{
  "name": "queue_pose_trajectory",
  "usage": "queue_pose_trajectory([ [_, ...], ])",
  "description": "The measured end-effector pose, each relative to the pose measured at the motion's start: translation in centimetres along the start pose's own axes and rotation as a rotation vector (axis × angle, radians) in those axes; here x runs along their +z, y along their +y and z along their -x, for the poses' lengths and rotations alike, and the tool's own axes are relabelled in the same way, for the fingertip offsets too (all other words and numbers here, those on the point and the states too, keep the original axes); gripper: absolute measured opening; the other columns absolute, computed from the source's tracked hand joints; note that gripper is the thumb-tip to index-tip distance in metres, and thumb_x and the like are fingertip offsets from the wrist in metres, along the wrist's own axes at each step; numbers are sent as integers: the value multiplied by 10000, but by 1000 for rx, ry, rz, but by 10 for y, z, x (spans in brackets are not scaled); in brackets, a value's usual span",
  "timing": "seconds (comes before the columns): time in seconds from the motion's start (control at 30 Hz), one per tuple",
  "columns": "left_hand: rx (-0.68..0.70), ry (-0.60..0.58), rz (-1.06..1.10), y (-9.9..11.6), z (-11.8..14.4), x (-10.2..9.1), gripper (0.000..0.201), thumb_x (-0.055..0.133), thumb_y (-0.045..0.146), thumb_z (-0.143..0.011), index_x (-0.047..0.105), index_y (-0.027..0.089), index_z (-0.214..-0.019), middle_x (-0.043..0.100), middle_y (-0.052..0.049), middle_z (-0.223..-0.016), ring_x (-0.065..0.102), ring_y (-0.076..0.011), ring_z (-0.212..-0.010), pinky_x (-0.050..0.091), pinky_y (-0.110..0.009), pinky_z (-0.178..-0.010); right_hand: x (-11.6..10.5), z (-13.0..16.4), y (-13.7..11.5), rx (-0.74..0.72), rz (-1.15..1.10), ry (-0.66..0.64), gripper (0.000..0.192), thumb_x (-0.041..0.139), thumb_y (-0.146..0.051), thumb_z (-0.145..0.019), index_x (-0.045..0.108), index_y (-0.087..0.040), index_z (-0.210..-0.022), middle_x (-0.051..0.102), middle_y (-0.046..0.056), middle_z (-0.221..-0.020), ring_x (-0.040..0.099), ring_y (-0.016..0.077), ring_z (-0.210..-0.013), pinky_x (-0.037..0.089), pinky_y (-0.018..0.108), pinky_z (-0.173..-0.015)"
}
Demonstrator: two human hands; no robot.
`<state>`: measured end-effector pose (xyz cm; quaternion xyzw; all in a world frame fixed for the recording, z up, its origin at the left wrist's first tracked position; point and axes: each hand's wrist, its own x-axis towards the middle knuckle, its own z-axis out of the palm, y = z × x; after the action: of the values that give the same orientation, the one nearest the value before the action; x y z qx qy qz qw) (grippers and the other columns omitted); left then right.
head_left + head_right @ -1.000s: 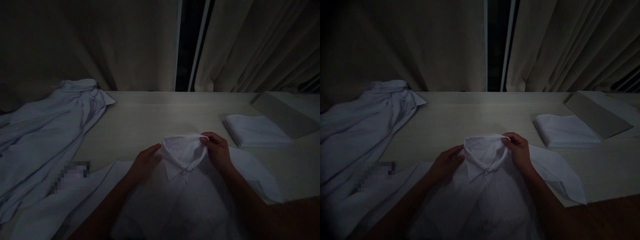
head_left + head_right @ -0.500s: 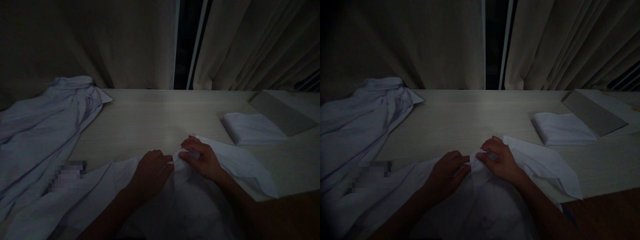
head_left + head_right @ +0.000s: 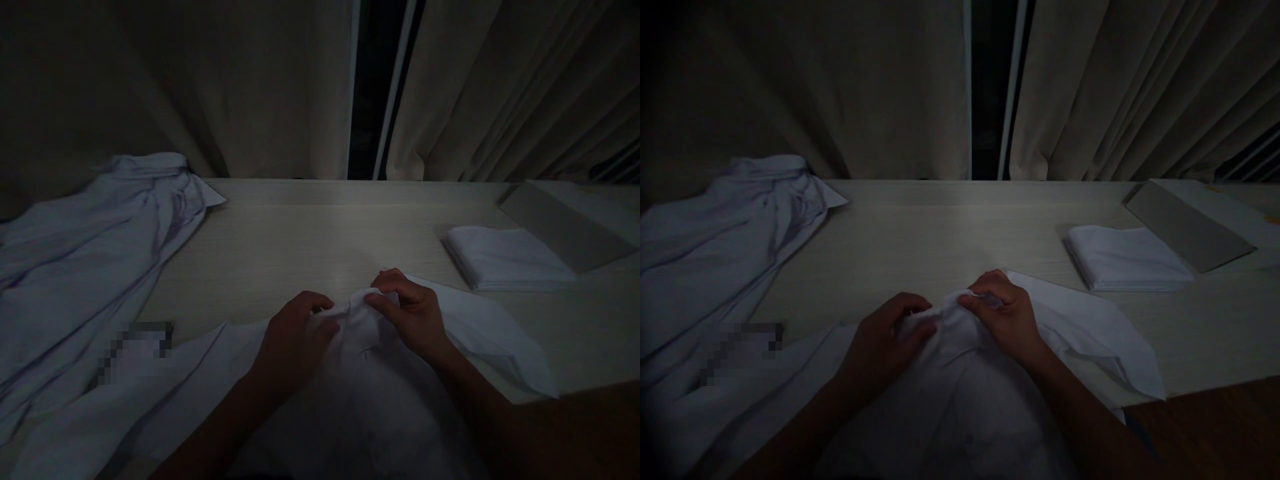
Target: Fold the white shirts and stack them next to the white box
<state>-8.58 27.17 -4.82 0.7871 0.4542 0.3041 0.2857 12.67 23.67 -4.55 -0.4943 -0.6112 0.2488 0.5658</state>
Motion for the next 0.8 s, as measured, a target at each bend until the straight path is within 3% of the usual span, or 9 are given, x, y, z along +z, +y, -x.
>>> queue_pose_trajectory([
  [0.1, 8, -66, 53, 5, 0, -1, 591, 742, 360, -707, 526, 279, -1251, 656, -6, -1058, 606, -169, -956, 474, -331, -858, 6, 2, -2, -32, 32, -15, 44, 731, -264, -804, 693, -272, -826, 660, -10, -816, 607, 167, -827, 486, 367, -811],
  [0.13, 19, -86, 61, 6, 0, 0, 571, 743, 370, -706, 547, 279, -1235, 660, -4, -1048, 608, -169, -949, 474, -328, -854, 8, 3, -2, -43, 44, -31, 40, 729, -267, -806, 691, -271, -819, 664, -14, -801, 610, 166, -818, 480, 380, -839],
  [0.27, -7, -98, 82, 8, 0, -1, 160, 635, 361, -806, 677, 233, -893, 681, 4, -871, 621, -152, -824, 470, -295, -778, 10, 3, -2, -60, 117, -98, 42, 696, -302, -836, 692, -277, -870, 680, -3, -851, 619, 180, -866, 467, 400, -894],
  [0.37, -128, -45, 146, 6, -3, -5, 199, 589, 411, -833, 668, 228, -839, 686, 15, -812, 624, -150, -762, 463, -271, -706, 2, 0, 1, -69, 253, 26, 159, 644, -326, -869, 667, -284, -1021, 659, 36, -1046, 587, 211, -1019, 457, 412, -917],
  [0.47, -252, 8, 224, 2, -7, -9, 265, 571, 467, -831, 634, 215, -780, 652, 25, -714, 592, -137, -666, 433, -240, -599, -2, 1, 0, -102, 378, 114, 151, 620, -349, -877, 654, -264, -997, 647, 52, -1029, 580, 225, -1011, 450, 422, -907],
  [0.6, -317, -4, 356, -3, -8, -8, 301, 576, 490, -825, 593, 202, -741, 581, 40, -636, 513, -103, -576, 378, -206, -514, 11, 9, -4, -62, 394, -107, 210, 709, -415, -802, 660, -254, -927, 674, 25, -905, 604, 213, -890, 461, 393, -836],
  [0.8, -350, 78, 385, -11, -10, -8, 281, 576, 472, -829, 592, 203, -752, 528, 50, -610, 453, -88, -552, 338, -191, -485, 19, 12, -5, 72, 306, -275, 104, 648, -327, -867, 666, -244, -807, 685, -16, -790, 613, 151, -741, 450, 331, -781],
])
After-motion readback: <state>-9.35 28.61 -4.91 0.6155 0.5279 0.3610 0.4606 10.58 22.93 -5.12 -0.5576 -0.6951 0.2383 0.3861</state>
